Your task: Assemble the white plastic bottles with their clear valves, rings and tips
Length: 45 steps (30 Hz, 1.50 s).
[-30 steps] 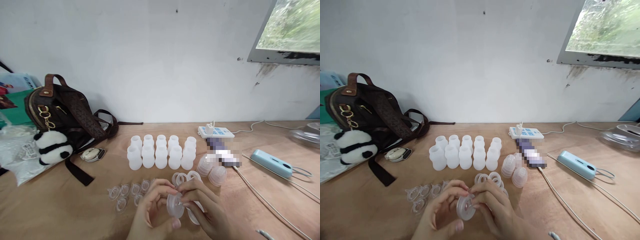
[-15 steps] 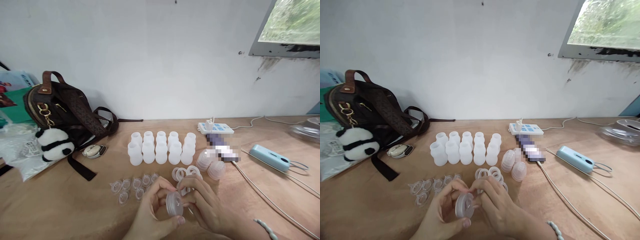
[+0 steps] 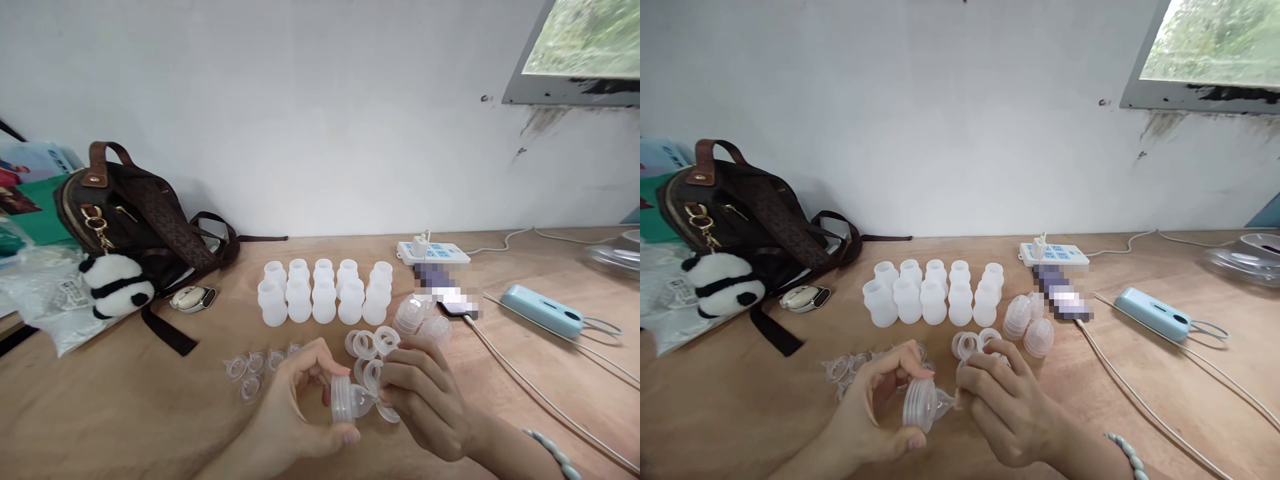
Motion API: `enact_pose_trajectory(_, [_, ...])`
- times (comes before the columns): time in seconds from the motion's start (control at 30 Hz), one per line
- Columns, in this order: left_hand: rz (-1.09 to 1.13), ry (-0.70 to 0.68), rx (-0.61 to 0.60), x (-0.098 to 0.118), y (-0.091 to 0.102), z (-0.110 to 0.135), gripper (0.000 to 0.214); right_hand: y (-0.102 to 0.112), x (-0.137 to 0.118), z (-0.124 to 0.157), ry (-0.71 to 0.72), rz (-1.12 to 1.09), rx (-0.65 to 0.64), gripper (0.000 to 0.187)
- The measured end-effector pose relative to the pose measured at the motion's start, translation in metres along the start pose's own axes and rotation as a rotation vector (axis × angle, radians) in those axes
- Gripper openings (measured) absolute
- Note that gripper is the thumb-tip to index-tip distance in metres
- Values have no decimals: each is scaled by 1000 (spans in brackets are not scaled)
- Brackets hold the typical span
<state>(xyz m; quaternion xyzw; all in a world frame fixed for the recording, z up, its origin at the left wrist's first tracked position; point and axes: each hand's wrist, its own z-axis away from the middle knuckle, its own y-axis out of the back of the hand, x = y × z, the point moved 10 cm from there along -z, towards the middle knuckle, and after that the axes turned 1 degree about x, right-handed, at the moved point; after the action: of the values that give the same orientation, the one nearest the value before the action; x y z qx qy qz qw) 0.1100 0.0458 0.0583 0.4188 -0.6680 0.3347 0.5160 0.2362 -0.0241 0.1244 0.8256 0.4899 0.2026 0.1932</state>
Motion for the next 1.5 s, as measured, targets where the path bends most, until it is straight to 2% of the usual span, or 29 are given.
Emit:
enact_pose_trajectory(0.07, [72, 64, -36, -6, -3, -1, 42, -1, 4, -1, -31, -56, -14, 27])
enact_pose_trajectory(0.17, [168, 110, -19, -13, -6, -1, 55, -11, 11, 0, -108, -92, -100, 20])
enact_pose_trajectory(0.27, [200, 98, -21, -17, -13, 2, 63, -24, 8, 4, -98, -51, -202, 39])
enact_pose_trajectory(0.37, [94, 36, -26, -11, -10, 4, 72, -29, 2, 13, -61, -35, -227, 36])
enact_pose_trajectory(0.43, [-111, -61, 96, 4, 14, 1, 74, -27, 4, 18, -87, -36, -207, 34])
enact_pose_trajectory(0.53, [-562, -204, 563, 36, 82, 2, 43, -24, 10, 22, -141, -39, -179, 32])
enact_pose_trajectory(0.57, [-680, -218, 680, 42, 101, 2, 42, -24, 11, 22, -147, -42, -176, 31])
enact_pose_trajectory(0.63, [-825, -142, 751, 38, 128, -6, 55, -26, 10, 21, -150, -48, -189, 31])
enact_pose_trajectory(0.67, [-844, -73, 743, 29, 138, -11, 61, -27, 9, 20, -141, -53, -194, 31])
enact_pose_trajectory(0.77, [-815, 62, 683, 5, 153, -20, 66, -30, 5, 18, -128, -71, -200, 32])
enact_pose_trajectory(0.87, [-800, 97, 631, -3, 151, -22, 55, -31, 4, 16, -131, -92, -193, 32])
enact_pose_trajectory(0.93, [-813, 81, 633, 1, 150, -21, 47, -30, 4, 16, -130, -113, -183, 33])
enact_pose_trajectory(1.07, [-799, -122, 720, 33, 145, -10, 46, -25, 10, 14, -182, -133, -136, 36])
enact_pose_trajectory(1.13, [-780, -236, 705, 51, 133, -4, 45, -23, 14, 14, -225, -146, -114, 39])
enact_pose_trajectory(1.17, [-775, -281, 662, 57, 123, -3, 43, -23, 17, 14, -246, -156, -105, 41])
enact_pose_trajectory(1.23, [-727, -280, 489, 56, 100, -6, 39, -21, 21, 14, -281, -177, -85, 45])
enact_pose_trajectory(1.37, [-388, -111, 186, 26, 64, -12, 38, -15, 32, 13, -339, -220, -4, 47])
enact_pose_trajectory(1.5, [-252, -3, 84, 4, 51, -11, 32, -10, 39, 12, -360, -230, 49, 48])
